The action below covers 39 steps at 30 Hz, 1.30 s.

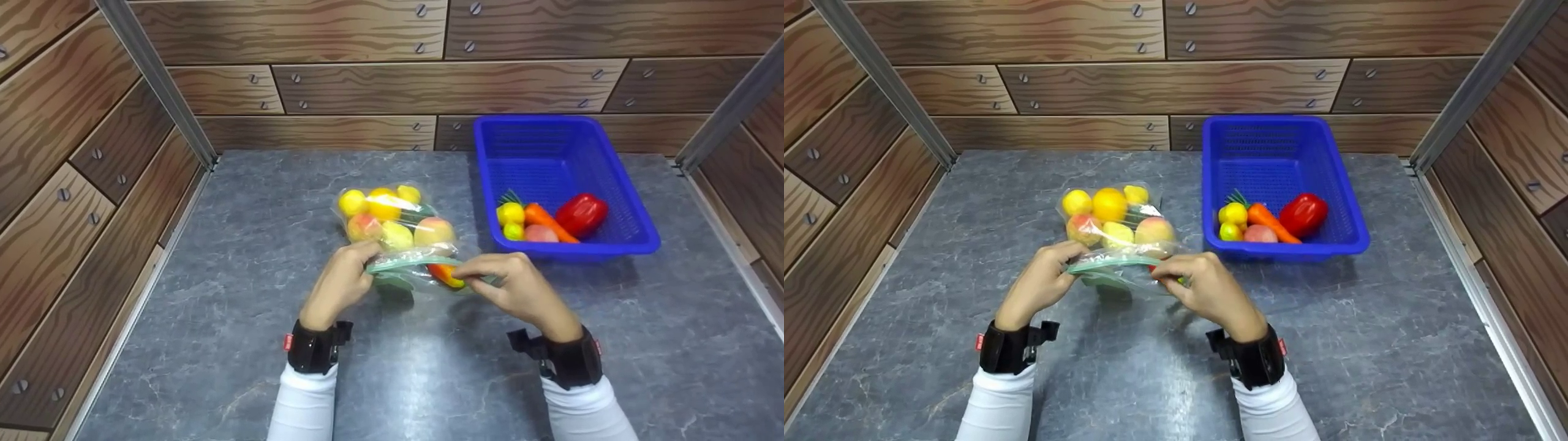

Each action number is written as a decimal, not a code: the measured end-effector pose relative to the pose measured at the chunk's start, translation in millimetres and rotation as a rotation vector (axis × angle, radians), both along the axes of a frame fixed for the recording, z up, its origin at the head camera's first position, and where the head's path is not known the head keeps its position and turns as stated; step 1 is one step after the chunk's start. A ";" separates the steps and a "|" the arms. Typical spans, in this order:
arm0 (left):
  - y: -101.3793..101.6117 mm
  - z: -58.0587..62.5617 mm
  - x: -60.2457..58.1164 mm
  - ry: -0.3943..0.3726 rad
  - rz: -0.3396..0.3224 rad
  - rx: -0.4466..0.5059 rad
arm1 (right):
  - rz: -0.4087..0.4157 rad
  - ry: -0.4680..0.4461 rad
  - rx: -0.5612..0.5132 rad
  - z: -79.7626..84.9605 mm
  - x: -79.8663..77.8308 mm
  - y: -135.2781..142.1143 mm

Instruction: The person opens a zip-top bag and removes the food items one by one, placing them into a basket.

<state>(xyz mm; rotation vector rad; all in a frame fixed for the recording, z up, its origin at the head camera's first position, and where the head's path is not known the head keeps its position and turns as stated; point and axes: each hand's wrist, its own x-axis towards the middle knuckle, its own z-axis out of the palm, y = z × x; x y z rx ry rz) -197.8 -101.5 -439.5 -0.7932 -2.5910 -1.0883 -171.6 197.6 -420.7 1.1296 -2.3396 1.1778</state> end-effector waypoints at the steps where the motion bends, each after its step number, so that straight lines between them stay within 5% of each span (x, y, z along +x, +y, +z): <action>1: 0.1 0.0 0.1 0.003 0.001 -0.001 | -0.002 -0.007 0.014 -0.1 0.1 -0.2; 11: 0.6 -0.4 -0.6 0.013 -0.008 -0.005 | -0.054 -0.161 0.191 -10.5 -5.0 -8.3; 19: 1.5 -0.8 -0.7 0.023 -0.015 -0.006 | -0.172 -0.176 0.351 -31.4 -16.8 -15.5; 39: 6.6 -2.0 0.6 0.042 -0.037 -0.021 | -0.292 -0.248 0.373 -60.5 -25.5 -28.7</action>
